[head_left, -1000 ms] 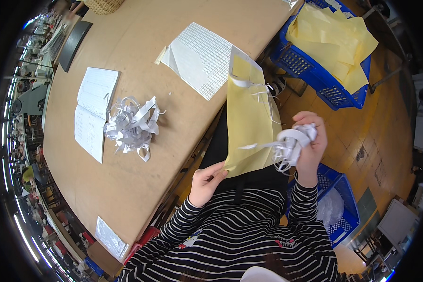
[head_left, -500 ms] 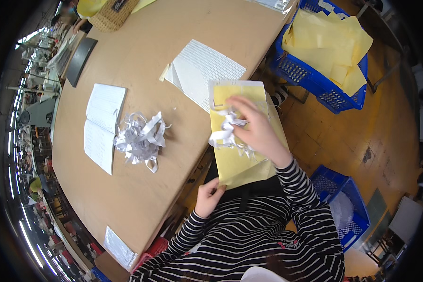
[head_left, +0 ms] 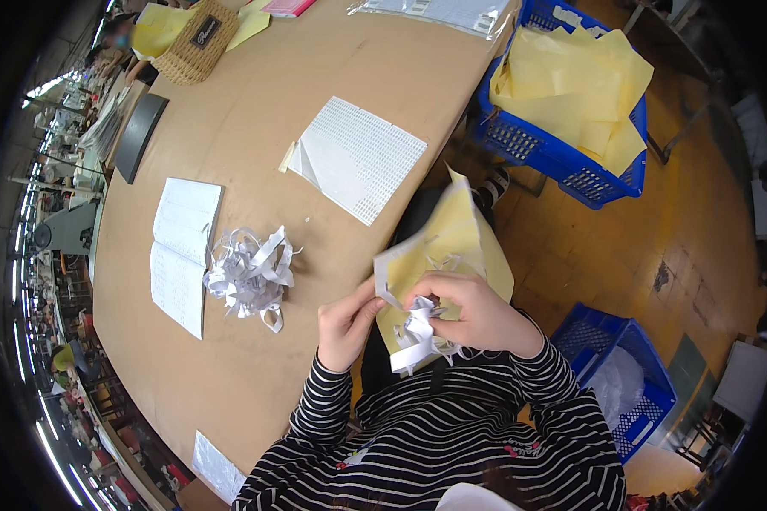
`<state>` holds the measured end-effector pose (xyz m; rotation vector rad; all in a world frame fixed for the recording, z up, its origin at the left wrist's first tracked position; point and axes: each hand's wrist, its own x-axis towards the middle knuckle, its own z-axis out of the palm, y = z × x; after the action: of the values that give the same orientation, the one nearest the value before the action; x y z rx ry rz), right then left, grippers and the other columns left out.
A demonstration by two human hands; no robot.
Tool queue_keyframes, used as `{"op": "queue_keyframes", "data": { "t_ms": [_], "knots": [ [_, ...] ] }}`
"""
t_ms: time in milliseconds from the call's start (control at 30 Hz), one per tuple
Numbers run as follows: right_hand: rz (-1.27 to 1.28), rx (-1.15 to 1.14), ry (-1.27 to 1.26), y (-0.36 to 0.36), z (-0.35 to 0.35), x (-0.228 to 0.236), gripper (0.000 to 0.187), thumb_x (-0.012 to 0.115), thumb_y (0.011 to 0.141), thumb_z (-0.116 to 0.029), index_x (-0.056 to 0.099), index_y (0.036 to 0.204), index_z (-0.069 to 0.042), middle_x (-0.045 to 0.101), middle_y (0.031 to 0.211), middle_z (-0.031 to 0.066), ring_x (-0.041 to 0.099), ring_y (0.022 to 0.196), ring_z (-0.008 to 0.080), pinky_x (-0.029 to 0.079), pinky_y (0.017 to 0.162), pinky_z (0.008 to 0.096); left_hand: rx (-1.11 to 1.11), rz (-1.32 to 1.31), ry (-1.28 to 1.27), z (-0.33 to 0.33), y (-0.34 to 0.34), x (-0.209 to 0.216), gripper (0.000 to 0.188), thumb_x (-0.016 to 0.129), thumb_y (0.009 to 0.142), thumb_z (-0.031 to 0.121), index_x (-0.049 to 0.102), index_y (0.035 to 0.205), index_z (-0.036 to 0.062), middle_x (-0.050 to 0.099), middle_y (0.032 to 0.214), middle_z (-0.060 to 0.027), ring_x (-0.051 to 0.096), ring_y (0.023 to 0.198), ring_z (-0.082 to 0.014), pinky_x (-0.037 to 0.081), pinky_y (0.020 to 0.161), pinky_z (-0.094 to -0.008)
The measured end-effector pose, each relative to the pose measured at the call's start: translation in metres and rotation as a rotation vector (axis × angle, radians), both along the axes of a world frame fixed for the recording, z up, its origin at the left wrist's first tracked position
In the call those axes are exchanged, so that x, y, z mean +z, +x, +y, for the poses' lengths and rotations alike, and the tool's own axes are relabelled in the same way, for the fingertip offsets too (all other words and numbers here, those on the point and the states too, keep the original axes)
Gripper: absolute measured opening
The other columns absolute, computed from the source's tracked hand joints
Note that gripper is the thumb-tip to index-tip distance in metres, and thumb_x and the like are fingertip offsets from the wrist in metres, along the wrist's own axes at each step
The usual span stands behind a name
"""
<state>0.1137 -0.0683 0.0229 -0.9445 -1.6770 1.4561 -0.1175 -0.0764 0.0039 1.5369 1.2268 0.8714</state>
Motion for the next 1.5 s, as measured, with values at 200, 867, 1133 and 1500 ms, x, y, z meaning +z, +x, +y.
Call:
{"op": "queue_keyframes", "data": {
  "t_ms": [200, 867, 1133, 1500],
  "knots": [
    [0.392, -0.285, -0.297, 0.036, -0.003, -0.008, 0.026, 0.067, 0.081, 0.002, 0.063, 0.105, -0.005, 0.065, 0.098, 0.0013, 0.062, 0.09, 0.0104, 0.05, 0.081, 0.0265, 0.021, 0.149, 0.059, 0.001, 0.007, 0.01, 0.023, 0.069, 0.088, -0.002, 0.072, 0.111, -0.0012, 0.075, 0.086, -0.0113, 0.069, 0.072, -0.0112, 0.053, 0.067, -0.0233],
    [1.433, -0.977, 0.149, 0.23, -0.054, -0.066, 0.034, 0.058, 0.09, -0.015, 0.057, 0.118, 0.005, 0.06, 0.109, 0.02, 0.058, 0.09, 0.0251, 0.049, 0.079, 0.0344, 0.656, -0.386, -0.148, 0.024, -0.031, -0.02, 0.025, 0.068, 0.088, 0.0, 0.067, 0.112, -0.0083, 0.066, 0.076, 0.002, 0.05, 0.062, -0.0024, 0.036, 0.059, -0.0177],
    [1.218, -1.235, 0.346, 0.3, -0.094, -0.063, 0.033, 0.056, 0.093, -0.019, 0.058, 0.118, 0.003, 0.064, 0.11, 0.0171, 0.062, 0.093, 0.0263, 0.052, 0.082, 0.0365, 0.68, -0.397, -0.066, 0.034, -0.038, -0.02, 0.028, 0.067, 0.089, 0.001, 0.066, 0.114, -0.009, 0.071, 0.092, -0.0062, 0.062, 0.075, -0.0086, 0.047, 0.068, -0.0205],
    [1.124, -1.231, 0.633, 0.385, -0.18, -0.059, 0.032, 0.052, 0.099, -0.022, 0.059, 0.122, 0.0, 0.067, 0.112, 0.0156, 0.064, 0.103, 0.029, 0.052, 0.093, 0.045, 0.6, -0.396, -0.003, 0.055, -0.03, -0.017, 0.026, 0.062, 0.09, -0.002, 0.064, 0.114, -0.0105, 0.07, 0.106, -0.0144, 0.066, 0.092, -0.0163, 0.052, 0.082, -0.0246]
  ]
}}
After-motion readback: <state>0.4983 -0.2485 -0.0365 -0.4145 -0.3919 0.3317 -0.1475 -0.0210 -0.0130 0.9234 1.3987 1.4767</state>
